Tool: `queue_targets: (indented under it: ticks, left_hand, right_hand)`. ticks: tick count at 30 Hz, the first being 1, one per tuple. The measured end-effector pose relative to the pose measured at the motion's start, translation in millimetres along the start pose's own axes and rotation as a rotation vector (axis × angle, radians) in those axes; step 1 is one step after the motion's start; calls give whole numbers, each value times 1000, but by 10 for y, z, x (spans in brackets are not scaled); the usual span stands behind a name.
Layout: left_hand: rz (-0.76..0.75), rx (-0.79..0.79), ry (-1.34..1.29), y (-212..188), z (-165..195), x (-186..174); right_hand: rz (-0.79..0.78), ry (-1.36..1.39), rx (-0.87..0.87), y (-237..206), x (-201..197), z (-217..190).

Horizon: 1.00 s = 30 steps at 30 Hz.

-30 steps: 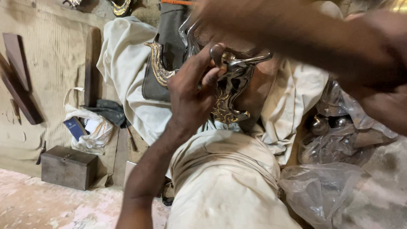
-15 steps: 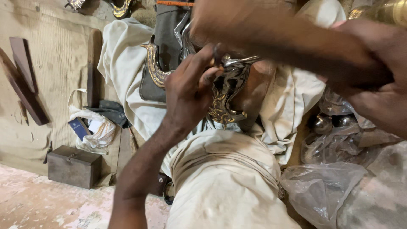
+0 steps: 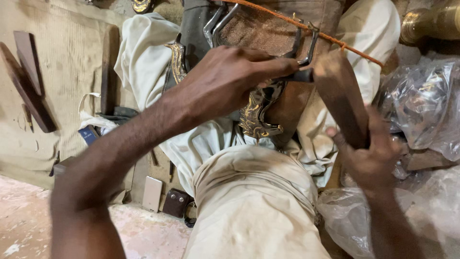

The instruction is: The person sits on the floor holding a brass horse figurine against a padded sandbag and works its surface with a small punch tool, tapping the tool with a wooden mallet to press and refine details into the metal. They reposition and turn the figurine repeatedly to reach different areas, including the mane and legs.

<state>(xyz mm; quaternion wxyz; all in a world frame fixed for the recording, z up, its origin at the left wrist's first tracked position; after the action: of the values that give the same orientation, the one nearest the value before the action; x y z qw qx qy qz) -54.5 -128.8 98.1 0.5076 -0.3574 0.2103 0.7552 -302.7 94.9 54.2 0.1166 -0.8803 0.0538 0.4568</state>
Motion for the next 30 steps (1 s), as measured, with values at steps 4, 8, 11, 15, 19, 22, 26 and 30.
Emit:
queue_targets:
  ticks: [4, 8, 11, 15, 19, 22, 26, 30]
  left_hand:
    - [-63, 123, 63, 112, 28, -63]
    - [-197, 177, 93, 187, 19, -120]
    - [-173, 236, 106, 203, 34, -157]
    - [-198, 242, 179, 203, 39, -144]
    - [-127, 268, 122, 173, 38, -169]
    - [-147, 245, 127, 162, 23, -157]
    - [-98, 255, 98, 110, -1, -166]
    - [-89, 179, 83, 48, -35, -114]
  right_hand:
    - [87, 361, 61, -218, 343, 93]
    - [188, 395, -27, -306, 529, 128]
    - [184, 225, -25, -355, 532, 207]
    - [162, 387, 28, -366, 526, 323]
    - [178, 214, -68, -304, 476, 327]
    - [184, 465, -94, -248, 424, 315]
    - [162, 288, -178, -112, 237, 249]
    - [174, -198, -369, 81, 29, 125]
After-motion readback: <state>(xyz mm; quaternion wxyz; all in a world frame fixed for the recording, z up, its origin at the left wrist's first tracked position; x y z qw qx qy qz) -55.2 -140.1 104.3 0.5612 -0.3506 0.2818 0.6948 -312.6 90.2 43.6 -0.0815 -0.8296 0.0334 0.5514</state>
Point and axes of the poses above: each hand's wrist, its own y-axis towards the middle knuckle, its own x-axis out of the palm, z = x × y, the point moved 3 cm from there along y, towards the middle knuckle, and after that the axes turned 7 degrees about -z, right-handed, at the moved point
